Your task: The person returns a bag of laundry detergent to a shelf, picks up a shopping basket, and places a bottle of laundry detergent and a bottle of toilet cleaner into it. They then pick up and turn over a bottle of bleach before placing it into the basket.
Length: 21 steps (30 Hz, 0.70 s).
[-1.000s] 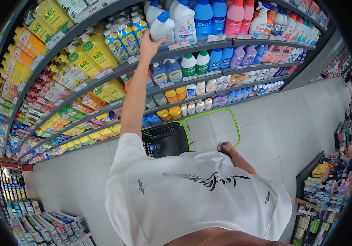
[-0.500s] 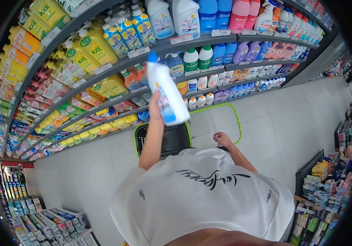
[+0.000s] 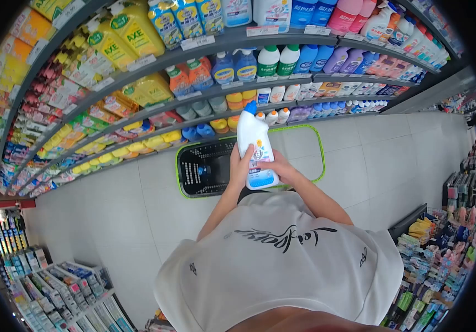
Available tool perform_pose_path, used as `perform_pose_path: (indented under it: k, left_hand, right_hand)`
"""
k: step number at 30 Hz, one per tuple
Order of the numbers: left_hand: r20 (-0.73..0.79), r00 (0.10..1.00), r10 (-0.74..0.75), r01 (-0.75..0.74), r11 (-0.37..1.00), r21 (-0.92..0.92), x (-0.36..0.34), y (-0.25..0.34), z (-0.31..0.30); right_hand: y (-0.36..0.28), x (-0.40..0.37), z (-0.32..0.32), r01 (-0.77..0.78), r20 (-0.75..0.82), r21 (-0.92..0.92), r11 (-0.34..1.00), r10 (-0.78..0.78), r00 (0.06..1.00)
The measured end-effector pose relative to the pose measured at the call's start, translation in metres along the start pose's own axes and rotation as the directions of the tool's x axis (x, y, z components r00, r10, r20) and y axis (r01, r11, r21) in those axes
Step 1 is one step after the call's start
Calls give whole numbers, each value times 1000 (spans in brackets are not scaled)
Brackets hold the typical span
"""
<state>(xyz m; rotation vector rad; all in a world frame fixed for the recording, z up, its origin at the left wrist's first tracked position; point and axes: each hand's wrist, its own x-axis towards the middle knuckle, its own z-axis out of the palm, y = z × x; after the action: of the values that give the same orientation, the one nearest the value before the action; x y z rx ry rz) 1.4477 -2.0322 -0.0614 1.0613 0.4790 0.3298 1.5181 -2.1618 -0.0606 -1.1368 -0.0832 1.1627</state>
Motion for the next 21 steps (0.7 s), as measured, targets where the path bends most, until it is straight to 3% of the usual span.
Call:
perform_pose_path:
  k: [1,2,4,6,7,9,10,12,21]
  left_hand:
    - [-13,1000,-6,6,1000,22,-2,0,0]
    - [-17,995,94,-89,982,166,-3,0,0]
    - [13,997,79,-79,957,278,-3,1,-6]
    - [89,956,281,-284,797,533,0,5,-12]
    - [69,964,256,-252,803,540,-5,10,-11]
    - [42,994,97,-105,958,269,-8,17,-4]
    - [25,996,85,-89,959,268,-13,17,-3]
    - [82,995,55,-61,995,76,-18,19,1]
    - [37,999,26,-27,999,34,-46,5,22]
  right_hand:
    - [1,-1,0,-20,3,1,1000,20,1000]
    - [2,-2,0,26,-11,-19,999,-27,1000]
    - [8,-4,-1,87,-48,-46,995,-89,995]
    - [5,-12,8,123,-72,-59,991,-128,989]
    - [8,-16,9,92,-75,-48,995,-96,993]
    - [7,-20,7,148,-47,-41,988,-150,988]
    - [7,-25,5,128,-44,-39,991,-129,991]
    - [2,-33,1,164,16,-11,986,-164,986]
    - [-4,-60,-17,134,74,-42,990,-131,989]
